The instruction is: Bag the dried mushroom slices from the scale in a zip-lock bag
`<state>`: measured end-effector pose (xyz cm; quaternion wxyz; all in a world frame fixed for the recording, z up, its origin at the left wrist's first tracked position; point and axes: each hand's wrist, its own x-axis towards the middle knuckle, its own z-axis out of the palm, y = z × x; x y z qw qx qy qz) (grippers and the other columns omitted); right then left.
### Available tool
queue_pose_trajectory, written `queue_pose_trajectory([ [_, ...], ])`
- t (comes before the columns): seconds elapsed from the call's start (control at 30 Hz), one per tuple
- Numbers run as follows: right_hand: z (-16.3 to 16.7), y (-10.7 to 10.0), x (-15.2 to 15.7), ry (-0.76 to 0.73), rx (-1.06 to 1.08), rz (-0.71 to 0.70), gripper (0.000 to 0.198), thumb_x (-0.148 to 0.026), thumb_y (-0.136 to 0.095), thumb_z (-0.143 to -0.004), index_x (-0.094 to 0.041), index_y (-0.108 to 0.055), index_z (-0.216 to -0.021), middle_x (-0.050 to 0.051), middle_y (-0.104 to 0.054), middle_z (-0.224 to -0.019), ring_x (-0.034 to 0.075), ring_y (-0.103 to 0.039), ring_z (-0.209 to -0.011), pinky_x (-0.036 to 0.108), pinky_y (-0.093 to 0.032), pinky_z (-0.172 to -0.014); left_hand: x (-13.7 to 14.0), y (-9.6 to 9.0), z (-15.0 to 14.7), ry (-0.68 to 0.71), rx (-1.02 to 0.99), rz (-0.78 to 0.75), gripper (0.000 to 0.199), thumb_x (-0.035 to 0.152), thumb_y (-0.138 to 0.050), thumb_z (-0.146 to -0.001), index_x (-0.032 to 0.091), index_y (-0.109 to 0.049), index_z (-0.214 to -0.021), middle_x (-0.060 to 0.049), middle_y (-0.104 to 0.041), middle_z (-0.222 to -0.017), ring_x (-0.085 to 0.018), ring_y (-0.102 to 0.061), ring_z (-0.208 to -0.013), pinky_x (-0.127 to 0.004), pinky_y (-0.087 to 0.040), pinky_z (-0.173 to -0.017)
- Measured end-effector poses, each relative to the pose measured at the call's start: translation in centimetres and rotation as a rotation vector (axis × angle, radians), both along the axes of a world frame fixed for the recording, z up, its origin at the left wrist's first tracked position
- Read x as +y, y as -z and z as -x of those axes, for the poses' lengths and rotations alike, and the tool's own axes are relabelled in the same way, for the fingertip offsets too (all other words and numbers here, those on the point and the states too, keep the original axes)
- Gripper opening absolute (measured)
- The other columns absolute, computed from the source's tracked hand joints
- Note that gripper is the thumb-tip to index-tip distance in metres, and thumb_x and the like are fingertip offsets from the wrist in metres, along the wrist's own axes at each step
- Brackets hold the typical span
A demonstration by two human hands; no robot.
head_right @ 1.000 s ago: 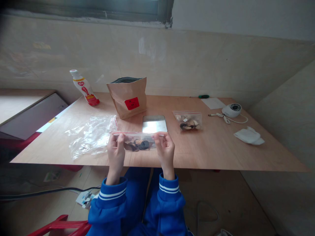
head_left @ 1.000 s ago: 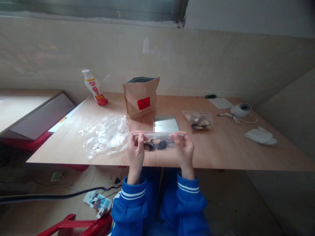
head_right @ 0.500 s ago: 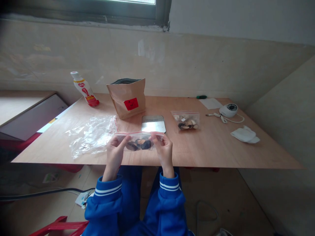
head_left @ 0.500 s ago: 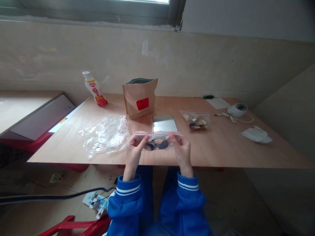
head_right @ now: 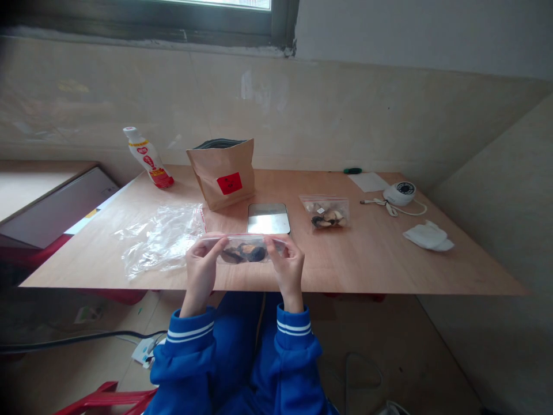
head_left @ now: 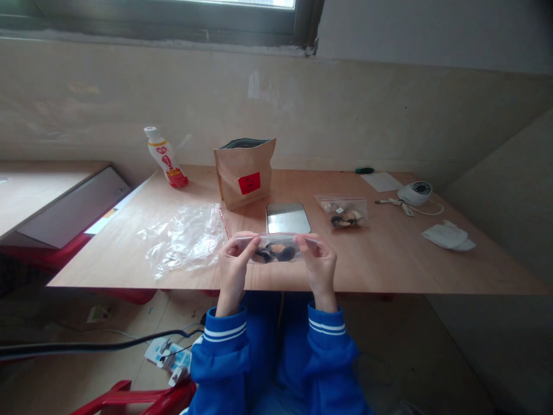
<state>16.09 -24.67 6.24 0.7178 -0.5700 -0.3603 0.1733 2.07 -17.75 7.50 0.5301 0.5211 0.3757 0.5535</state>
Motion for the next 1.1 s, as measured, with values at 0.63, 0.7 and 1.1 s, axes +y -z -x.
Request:
queue_pose_trajectory([
  [0.63, -0.72, 0.12, -0.44, -0.208, 0.124, 0.093, 0.02, -0.038, -0.077, -0.074, -0.02, -0.072, -0.082, 0.003, -0.075, -0.078, 0.018, -0.071, -0.075, 0.027, -0.057, -0.069, -0.38, -0.08, 0.43, 0.24, 0.031, 0.037, 0.028, 0.038, -0.079, -0.069, 0.014, -0.069, -0.076, -0.004, -0.069, -0.079, -0.016, -0.068, -0.063, -0.025, -0.058, -0.053],
  [0.7, -0.72, 0.09, -0.41, -0.212, 0.116, 0.095, 0.02, -0.037, -0.077, -0.073, -0.02, -0.072, -0.08, 0.002, -0.074, -0.077, 0.018, -0.07, -0.072, 0.026, -0.056, -0.065, -0.36, -0.05, 0.5, 0.237, 0.02, 0.027, 0.026, 0.037, -0.079, -0.069, 0.014, -0.069, -0.075, -0.003, -0.068, -0.079, -0.015, -0.068, -0.063, -0.024, -0.057, -0.054],
  [1.1, -0.24, -0.37, -0.17, -0.239, -0.029, 0.077, 0.016, -0.037, -0.07, -0.081, -0.021, -0.07, -0.08, 0.002, -0.07, -0.081, 0.018, -0.067, -0.078, 0.029, -0.054, -0.07, -0.27, 0.08, 0.94, 0.18, 0.018, -0.035, 0.018, 0.032, -0.076, -0.074, 0.015, -0.07, -0.078, -0.001, -0.065, -0.072, -0.013, -0.066, -0.062, -0.022, -0.055, -0.053],
])
